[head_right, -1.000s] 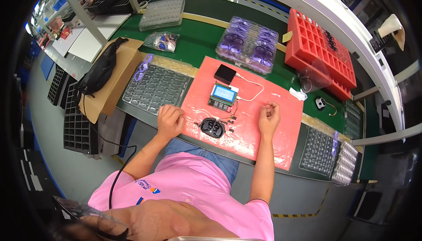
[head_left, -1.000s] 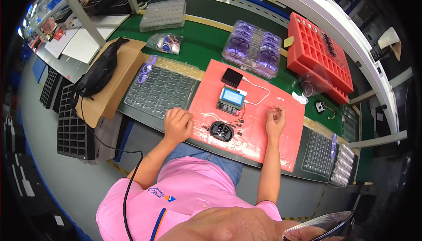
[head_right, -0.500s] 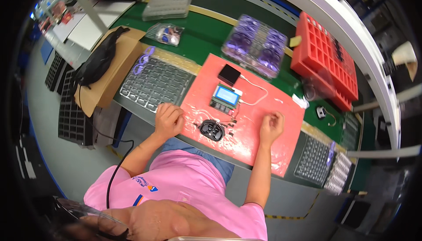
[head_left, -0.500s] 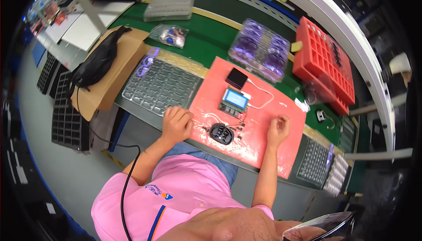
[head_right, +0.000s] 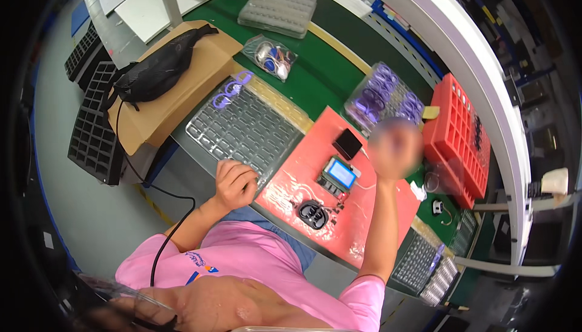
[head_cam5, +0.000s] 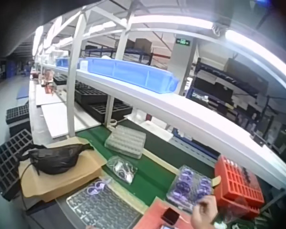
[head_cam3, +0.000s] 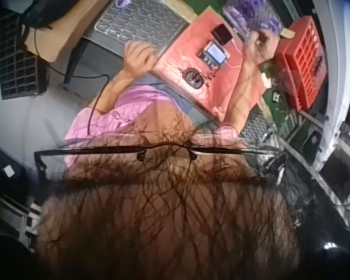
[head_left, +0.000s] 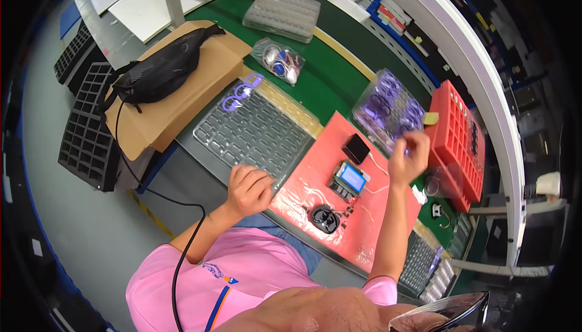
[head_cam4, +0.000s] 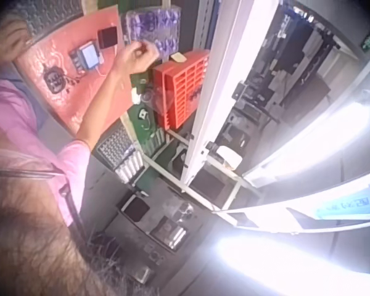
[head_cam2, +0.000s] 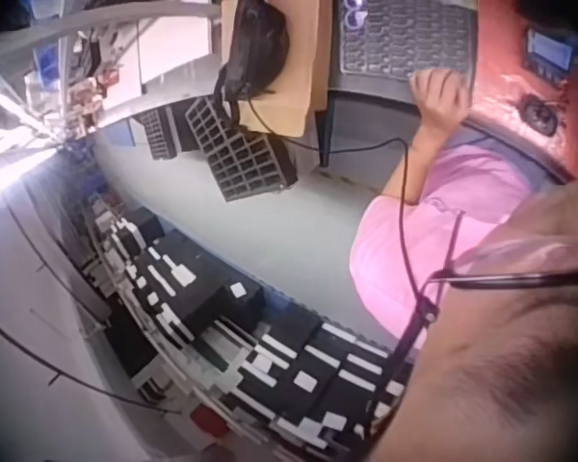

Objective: Testing small electronic components using a jig and placing them into organized blister trays on a production line.

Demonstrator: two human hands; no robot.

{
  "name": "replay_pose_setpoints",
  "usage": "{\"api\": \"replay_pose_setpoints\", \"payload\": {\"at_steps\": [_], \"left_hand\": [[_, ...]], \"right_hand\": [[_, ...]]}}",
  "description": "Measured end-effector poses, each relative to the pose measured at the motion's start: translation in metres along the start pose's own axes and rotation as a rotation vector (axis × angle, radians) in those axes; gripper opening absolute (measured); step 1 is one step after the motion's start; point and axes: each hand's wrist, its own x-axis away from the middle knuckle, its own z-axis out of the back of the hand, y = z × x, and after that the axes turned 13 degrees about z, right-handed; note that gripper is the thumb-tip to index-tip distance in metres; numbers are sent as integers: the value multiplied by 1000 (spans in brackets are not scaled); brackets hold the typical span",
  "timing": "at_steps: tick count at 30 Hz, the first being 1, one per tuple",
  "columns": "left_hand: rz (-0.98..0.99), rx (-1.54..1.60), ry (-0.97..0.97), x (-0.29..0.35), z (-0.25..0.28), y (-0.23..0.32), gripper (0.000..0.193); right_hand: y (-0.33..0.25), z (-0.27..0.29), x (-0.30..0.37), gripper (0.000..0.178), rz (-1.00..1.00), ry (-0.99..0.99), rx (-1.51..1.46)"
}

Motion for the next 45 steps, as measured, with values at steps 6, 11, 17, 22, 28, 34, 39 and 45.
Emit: {"api": "replay_pose_setpoints", "payload": {"at_steps": [6,11,17,22,28,34,39,45], "left_hand": [[100,23,-3,3,-3,-14,22],[97,53,1,5,-6,-14,24],[134,14,-26,9,-3,-17,26],[146,31,-66,7,-6,-16,26],[126,46,-112,2,-3,-16,26],[134,39,-109,2,-4,-16,27],[127,56,-74,5,-6,-15,26],[101,70,-44,5,-2,-13,24]], "right_hand": [[64,-183,-46,25,-214,-390,-100],[138,-341,-43,44,-55,-630,-38],[118,-428,-50,47,179,-681,112],[129,-434,-48,50,255,-813,355],[135,-429,-33,43,411,-523,373],[97,-410,-82,56,260,-394,419],[86,-377,-110,55,235,-406,379],[84,-297,-82,53,536,-272,345]]}}
